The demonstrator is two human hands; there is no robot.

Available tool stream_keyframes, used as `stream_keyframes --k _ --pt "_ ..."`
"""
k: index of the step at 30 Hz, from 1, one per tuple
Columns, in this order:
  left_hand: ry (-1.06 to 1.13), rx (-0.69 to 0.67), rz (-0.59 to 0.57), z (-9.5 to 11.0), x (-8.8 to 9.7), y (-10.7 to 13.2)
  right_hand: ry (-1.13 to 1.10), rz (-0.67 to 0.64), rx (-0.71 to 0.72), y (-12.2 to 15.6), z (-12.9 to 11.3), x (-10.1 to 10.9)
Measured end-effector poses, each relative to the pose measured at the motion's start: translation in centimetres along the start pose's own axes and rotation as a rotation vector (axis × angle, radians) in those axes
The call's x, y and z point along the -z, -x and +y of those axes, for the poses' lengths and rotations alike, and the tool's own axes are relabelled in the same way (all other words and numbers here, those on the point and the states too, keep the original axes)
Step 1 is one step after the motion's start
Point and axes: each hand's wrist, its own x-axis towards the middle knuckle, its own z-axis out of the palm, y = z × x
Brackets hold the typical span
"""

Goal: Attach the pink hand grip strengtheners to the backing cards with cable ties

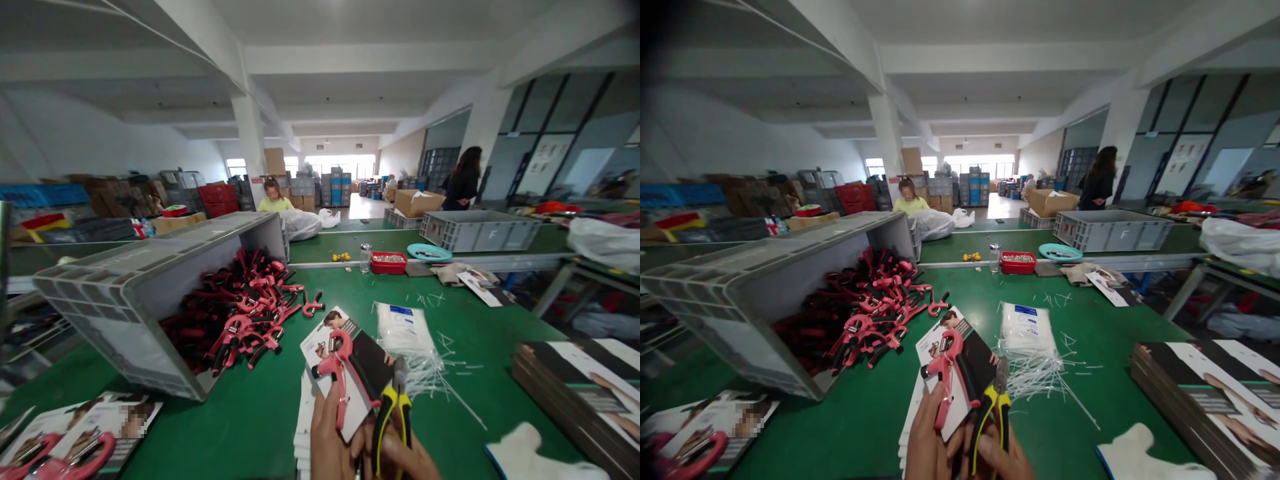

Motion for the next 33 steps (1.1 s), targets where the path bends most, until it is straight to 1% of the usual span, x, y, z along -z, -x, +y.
stream_keyframes --k 2,4,6,8,11,13,16,20,22,24,26,27,28,29,30,31,32,33 --pt "-0.026 -0.067 -0.032 0.5 0.2 0.3 -0.066 -0.066 -0.078 0.7 -1.0 0.4" --pt "-0.093 -0.136 -0.089 1.5 0.7 0.2 -0.067 -0.137 -0.158 1.7 -2.5 0.6" --pt "-0.193 -0.230 -0.122 2.8 1.6 -0.3 -0.028 -0.216 -0.244 2.4 -4.4 0.9" --pt "-0.346 -0.326 -0.143 4.3 2.8 -1.1 0.023 -0.286 -0.327 2.6 -6.5 1.3" --pt "-0.669 -0.440 -0.188 6.1 4.6 -1.8 0.182 -0.352 -0.454 1.9 -9.6 1.8" --pt "-0.867 -0.465 -0.216 7.0 5.4 -1.8 0.352 -0.385 -0.526 0.9 -11.4 1.9" --pt "-1.042 -0.474 -0.249 7.9 5.9 -1.4 0.556 -0.408 -0.595 -0.8 -13.4 1.5" --pt "-1.202 -0.529 -0.271 8.8 5.8 -0.9 0.693 -0.441 -0.663 -2.7 -14.8 0.6" --pt "-1.285 -0.547 -0.279 9.2 5.6 -0.8 0.749 -0.466 -0.672 -3.4 -15.3 0.2" --pt "-1.353 -0.561 -0.284 9.5 5.3 -0.7 0.798 -0.428 -0.617 -4.0 -15.9 -0.1" --pt "-1.407 -0.563 -0.288 9.7 5.0 -0.7 0.880 -0.354 -0.497 -4.7 -16.7 -0.5" --pt "-1.433 -0.560 -0.291 9.8 4.8 -0.6 0.946 -0.345 -0.449 -5.1 -17.3 -0.8" --pt "-1.460 -0.556 -0.294 9.9 4.5 -0.6 1.023 -0.374 -0.436 -5.5 -17.8 -1.1" --pt "-1.491 -0.551 -0.296 9.9 4.2 -0.5 1.103 -0.436 -0.459 -6.0 -18.4 -1.6" --pt "-1.521 -0.550 -0.298 10.0 3.9 -0.4 1.170 -0.516 -0.519 -6.5 -19.0 -2.1" --pt "-1.551 -0.551 -0.302 10.0 3.6 -0.3 1.216 -0.588 -0.617 -7.1 -19.6 -2.7" --pt "-1.578 -0.557 -0.305 10.0 3.2 -0.2 1.240 -0.629 -0.734 -7.6 -20.1 -3.3" --pt "-1.601 -0.564 -0.309 9.9 2.9 -0.2 1.246 -0.636 -0.862 -8.1 -20.6 -3.9"
